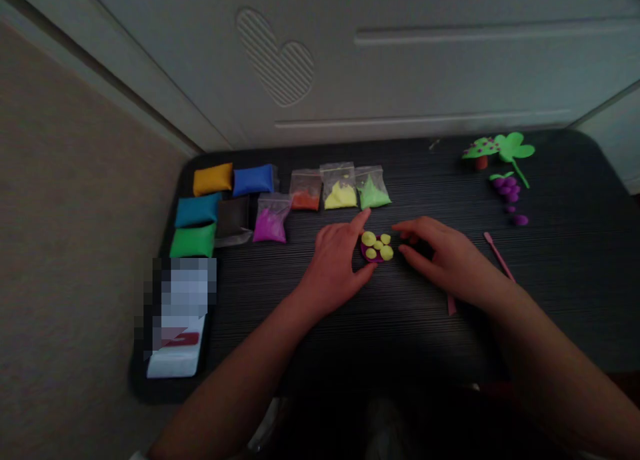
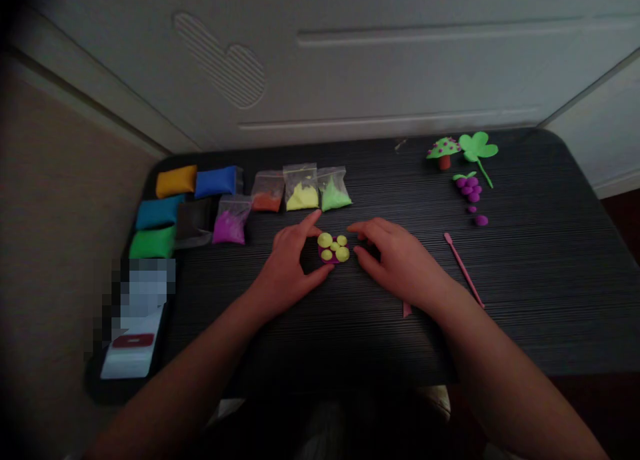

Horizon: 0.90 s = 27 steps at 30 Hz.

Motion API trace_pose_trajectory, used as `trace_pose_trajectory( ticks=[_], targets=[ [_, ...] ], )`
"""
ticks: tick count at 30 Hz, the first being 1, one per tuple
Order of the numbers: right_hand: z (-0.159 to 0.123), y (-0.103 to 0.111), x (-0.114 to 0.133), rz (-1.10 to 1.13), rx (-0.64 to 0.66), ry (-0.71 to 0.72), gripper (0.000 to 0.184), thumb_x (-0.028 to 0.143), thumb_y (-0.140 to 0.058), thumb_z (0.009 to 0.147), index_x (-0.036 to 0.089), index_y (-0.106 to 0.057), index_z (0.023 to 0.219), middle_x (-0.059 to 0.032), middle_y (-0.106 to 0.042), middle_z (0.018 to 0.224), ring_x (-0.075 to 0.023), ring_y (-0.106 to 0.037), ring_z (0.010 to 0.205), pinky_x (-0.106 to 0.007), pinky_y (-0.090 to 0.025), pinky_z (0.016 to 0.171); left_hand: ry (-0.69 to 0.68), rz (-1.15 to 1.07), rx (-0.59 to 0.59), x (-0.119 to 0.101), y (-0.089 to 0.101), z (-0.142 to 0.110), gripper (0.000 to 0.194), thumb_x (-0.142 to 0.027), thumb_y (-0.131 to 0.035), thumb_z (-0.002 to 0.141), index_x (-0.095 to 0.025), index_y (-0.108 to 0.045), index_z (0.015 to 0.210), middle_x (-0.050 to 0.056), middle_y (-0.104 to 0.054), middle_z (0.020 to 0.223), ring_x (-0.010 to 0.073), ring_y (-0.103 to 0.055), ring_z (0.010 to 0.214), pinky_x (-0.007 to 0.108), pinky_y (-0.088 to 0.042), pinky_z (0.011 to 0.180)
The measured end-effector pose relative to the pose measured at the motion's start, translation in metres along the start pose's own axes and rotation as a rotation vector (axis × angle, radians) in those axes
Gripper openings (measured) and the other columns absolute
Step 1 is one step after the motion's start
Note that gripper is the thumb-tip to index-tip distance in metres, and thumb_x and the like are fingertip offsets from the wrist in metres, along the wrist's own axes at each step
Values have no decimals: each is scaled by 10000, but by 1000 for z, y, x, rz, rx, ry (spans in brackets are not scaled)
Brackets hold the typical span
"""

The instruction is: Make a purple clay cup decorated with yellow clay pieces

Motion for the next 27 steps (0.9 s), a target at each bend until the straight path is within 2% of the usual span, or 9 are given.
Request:
trace_pose_trajectory(
  ticks=[6,15,23,27],
  targets=[
    [1,0,-2,19,-8,28,282,163,-461,821,178,-548,1089,-64,-598,976,-185,-561,910,-334,-451,809,-4,-33,-24,-2,2,-1,780,-221,-620,727,-259,-179,1369,59,-506,1206,221,-442,1134,427,-318,987],
    [1,2,-2,47,-48,36,231,173,-451,827,157,-576,1020,-67,-599,961,-172,-557,889,-305,-438,793,-6,8,-7,0,-1,-2,721,-247,-610,752,-246,-217,1356,47,-546,1151,204,-465,1092,417,-337,975],
    [-1,-3,2,42,49,100,196,259,-519,816,192,-595,984,-48,-601,902,-173,-567,852,-311,-430,772,-23,12,2,-1,-1,-2,731,-303,-627,742,-241,-224,1349,71,-494,1238,227,-421,1163,440,-315,1006],
    [-1,-8,1,7,68,103,204,255,-520,816,191,-593,995,-47,-603,895,-175,-567,852,-310,-427,765,-5,13,18,0,-2,-2,727,-321,-621,750,-244,-221,1352,54,-528,1194,216,-449,1121,423,-321,992]
  ],
)
Point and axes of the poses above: each hand's wrist, its own z-axis towards the middle knuckle, its own y-axis out of the back of the hand, x = y × z, the point moved 4 cm from there along z, towards the middle knuckle
